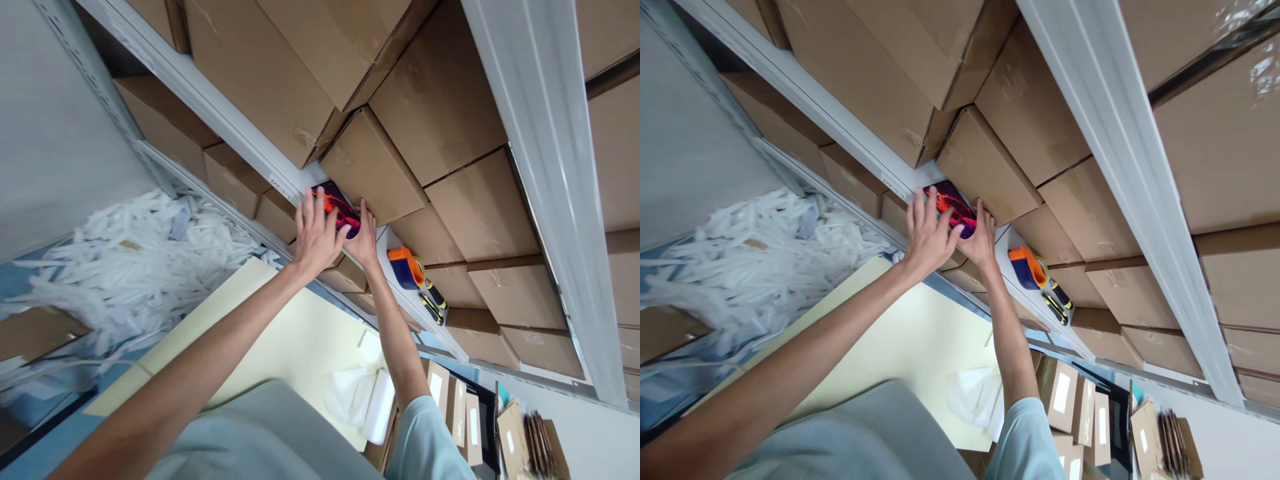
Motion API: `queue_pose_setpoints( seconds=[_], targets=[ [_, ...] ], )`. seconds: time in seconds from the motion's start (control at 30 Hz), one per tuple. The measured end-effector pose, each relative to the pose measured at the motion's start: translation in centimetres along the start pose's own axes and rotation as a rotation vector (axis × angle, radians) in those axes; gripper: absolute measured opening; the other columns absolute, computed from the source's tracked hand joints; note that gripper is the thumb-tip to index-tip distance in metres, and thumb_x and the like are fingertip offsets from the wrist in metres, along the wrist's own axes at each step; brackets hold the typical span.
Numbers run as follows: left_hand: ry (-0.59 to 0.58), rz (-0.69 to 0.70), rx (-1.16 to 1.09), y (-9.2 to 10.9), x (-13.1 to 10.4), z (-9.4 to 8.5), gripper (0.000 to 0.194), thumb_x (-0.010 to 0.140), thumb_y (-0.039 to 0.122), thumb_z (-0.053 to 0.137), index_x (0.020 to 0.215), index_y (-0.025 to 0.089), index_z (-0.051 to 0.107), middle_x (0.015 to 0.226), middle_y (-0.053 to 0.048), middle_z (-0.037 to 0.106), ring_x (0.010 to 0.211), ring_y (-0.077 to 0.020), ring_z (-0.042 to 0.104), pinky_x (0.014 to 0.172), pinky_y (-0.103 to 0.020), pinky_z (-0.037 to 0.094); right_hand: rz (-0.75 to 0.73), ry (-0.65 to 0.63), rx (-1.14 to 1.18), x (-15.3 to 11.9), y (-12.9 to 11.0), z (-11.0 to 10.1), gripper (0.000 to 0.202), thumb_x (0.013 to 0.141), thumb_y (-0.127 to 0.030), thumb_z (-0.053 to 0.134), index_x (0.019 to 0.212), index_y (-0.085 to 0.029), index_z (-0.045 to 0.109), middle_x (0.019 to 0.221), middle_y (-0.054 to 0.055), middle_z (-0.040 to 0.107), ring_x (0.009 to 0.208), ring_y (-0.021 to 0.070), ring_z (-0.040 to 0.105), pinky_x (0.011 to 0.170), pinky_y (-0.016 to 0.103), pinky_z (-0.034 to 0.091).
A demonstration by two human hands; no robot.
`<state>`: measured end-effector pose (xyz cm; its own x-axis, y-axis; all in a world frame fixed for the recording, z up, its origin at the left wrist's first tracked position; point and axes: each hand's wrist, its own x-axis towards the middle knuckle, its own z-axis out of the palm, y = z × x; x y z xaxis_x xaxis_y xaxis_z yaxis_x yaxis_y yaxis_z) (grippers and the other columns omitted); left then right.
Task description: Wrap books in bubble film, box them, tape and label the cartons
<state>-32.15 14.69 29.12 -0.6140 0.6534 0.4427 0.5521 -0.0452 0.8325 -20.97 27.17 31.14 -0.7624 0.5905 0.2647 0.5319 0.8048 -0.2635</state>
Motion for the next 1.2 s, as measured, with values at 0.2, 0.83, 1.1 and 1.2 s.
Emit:
queue_pose_setpoints(
  seconds=[0.2,0.83,1.1,1.2],
  targets=[
    [0.103,-0.091,0.017,-1.9,-1.7,-2.9,0.053,0.115,0.053,0.041,0.150,0.021,0.065,0.188,-0.016,0.024,0.177,-0.0421,0.004,0.139,-0.073,0.012,0.022,0.031,0.035,-0.1,-0.5,-0.2,0.114,0.099,-0.077,0.068,0.181,-0.020,0.013,0.159,0.023,0.059,0.146,0.0401,0.055,0.124,0.060,0.045],
    [0.018,-0.075,-0.008,2.5,-8.7,-2.7,0.053,0.117,0.052,0.035,0.149,0.021,0.063,0.181,-0.020,0.038,0.175,-0.0416,0.019,0.135,-0.070,0.028,0.018,0.038,-0.024,0.1,-0.2,-0.2,0.102,0.105,-0.077,0.059,0.180,-0.019,0.019,0.155,0.023,0.059,0.140,0.0391,0.058,0.123,0.060,0.046],
    [-0.003,-0.076,-0.016,3.7,-11.2,-3.9,0.050,0.117,0.049,0.039,0.151,0.021,0.062,0.181,-0.020,0.038,0.174,-0.0423,0.022,0.134,-0.070,0.030,0.005,0.033,-0.071,0.0,-0.2,-0.3,0.096,0.107,-0.070,0.058,0.179,-0.018,0.022,0.153,0.023,0.061,0.138,0.0380,0.059,0.123,0.058,0.047],
    [-0.012,-0.094,-0.015,4.4,-12.8,-4.5,0.049,0.117,0.048,0.039,0.151,0.021,0.062,0.181,-0.020,0.039,0.174,-0.0426,0.022,0.133,-0.070,0.033,0.012,0.048,-0.048,0.1,-0.3,-0.4,0.095,0.107,-0.069,0.059,0.178,-0.016,0.026,0.152,0.023,0.063,0.138,0.0376,0.060,0.123,0.058,0.047]
  ],
)
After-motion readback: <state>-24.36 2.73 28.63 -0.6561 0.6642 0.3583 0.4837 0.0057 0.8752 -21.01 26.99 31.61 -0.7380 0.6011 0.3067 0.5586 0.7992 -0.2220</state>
